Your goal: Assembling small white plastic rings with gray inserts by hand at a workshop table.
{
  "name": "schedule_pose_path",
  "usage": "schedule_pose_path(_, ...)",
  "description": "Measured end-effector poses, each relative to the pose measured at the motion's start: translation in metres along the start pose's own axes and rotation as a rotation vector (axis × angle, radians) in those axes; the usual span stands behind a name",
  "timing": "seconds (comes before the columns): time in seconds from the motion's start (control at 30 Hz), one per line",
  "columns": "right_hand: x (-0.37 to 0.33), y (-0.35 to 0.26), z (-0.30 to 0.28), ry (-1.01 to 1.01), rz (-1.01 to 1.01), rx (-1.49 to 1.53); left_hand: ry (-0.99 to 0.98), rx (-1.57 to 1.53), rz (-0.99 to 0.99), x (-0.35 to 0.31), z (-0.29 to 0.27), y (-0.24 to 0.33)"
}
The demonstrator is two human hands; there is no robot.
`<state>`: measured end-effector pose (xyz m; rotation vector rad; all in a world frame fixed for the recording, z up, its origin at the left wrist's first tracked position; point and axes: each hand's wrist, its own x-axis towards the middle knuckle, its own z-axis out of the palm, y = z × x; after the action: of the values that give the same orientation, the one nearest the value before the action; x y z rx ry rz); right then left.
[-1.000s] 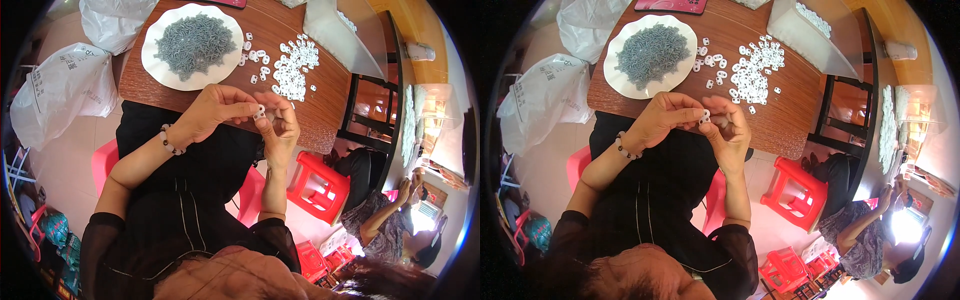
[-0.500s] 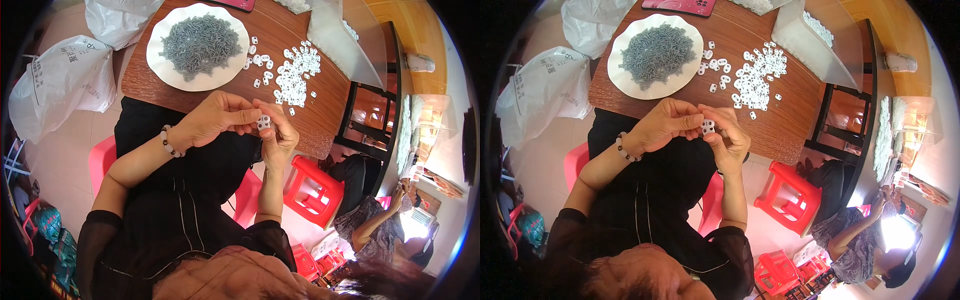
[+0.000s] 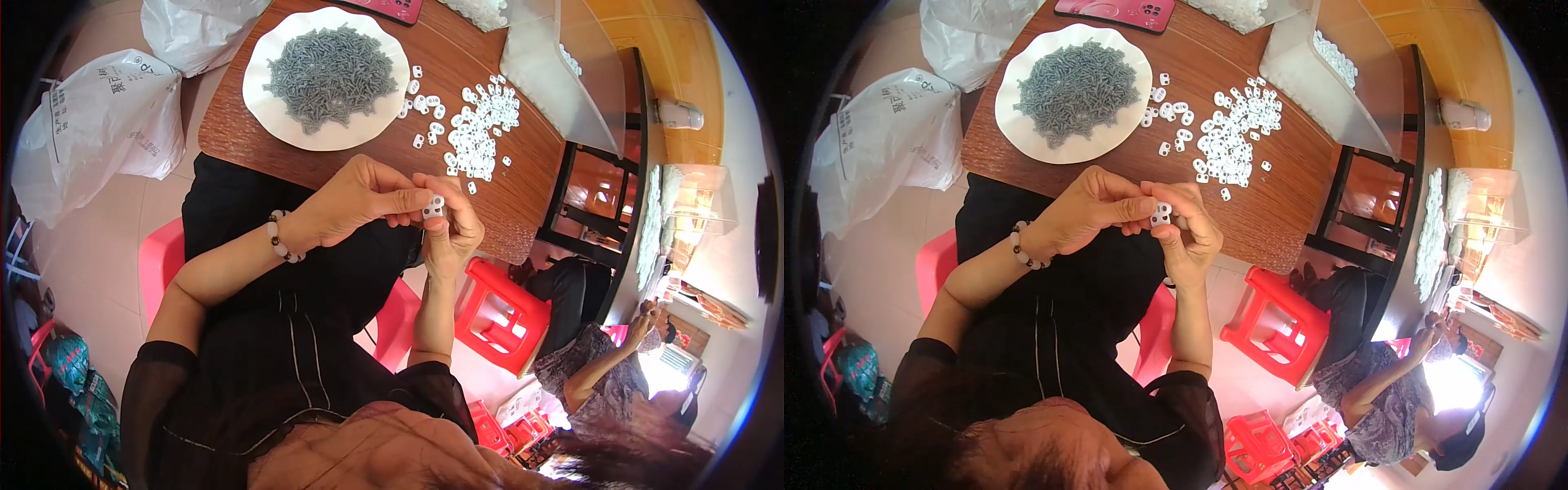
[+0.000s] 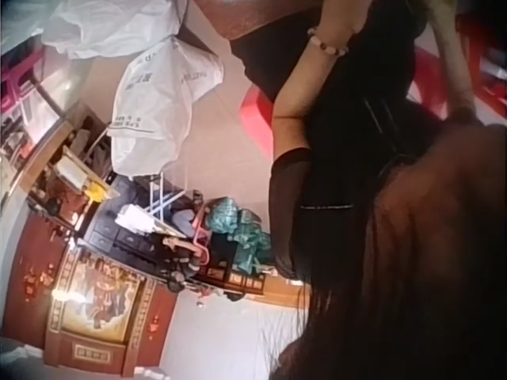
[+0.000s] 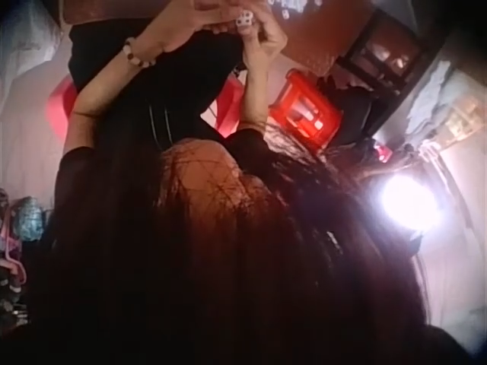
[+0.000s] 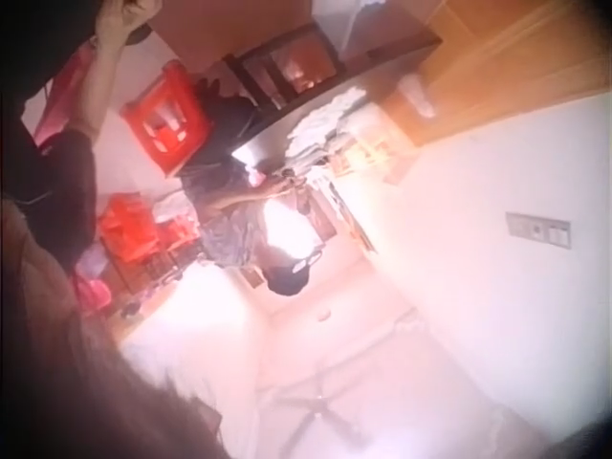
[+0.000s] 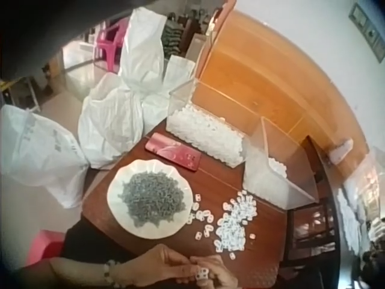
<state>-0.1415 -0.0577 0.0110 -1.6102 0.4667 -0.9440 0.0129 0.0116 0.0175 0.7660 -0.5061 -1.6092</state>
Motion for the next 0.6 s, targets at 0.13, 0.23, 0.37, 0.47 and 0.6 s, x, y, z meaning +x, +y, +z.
schedule_pose_path(0.13,0.0,0.0,0.002,-0.002,-0.027,-0.028,-0.016,-0.003,0.026,-0.001,-0.001,0.001)
schedule_pose_path(0.23,0.001,-0.006,0.008,0.015,-0.027,-0.09,0.002,0.026,0.015,-0.003,0.002,0.005)
schedule_pose_path(0.37,0.0,-0.007,0.009,-0.011,-0.05,-0.144,0.001,0.021,0.012,-0.004,0.001,0.003)
schedule_pose_path(0.47,-0.002,-0.007,0.012,0.018,-0.038,-0.183,0.014,-0.006,0.011,-0.005,0.002,0.004)
schedule_pose_path(0.6,-0.002,-0.007,0.014,0.022,-0.052,-0.226,0.013,-0.012,0.012,-0.006,0.0,-0.001)
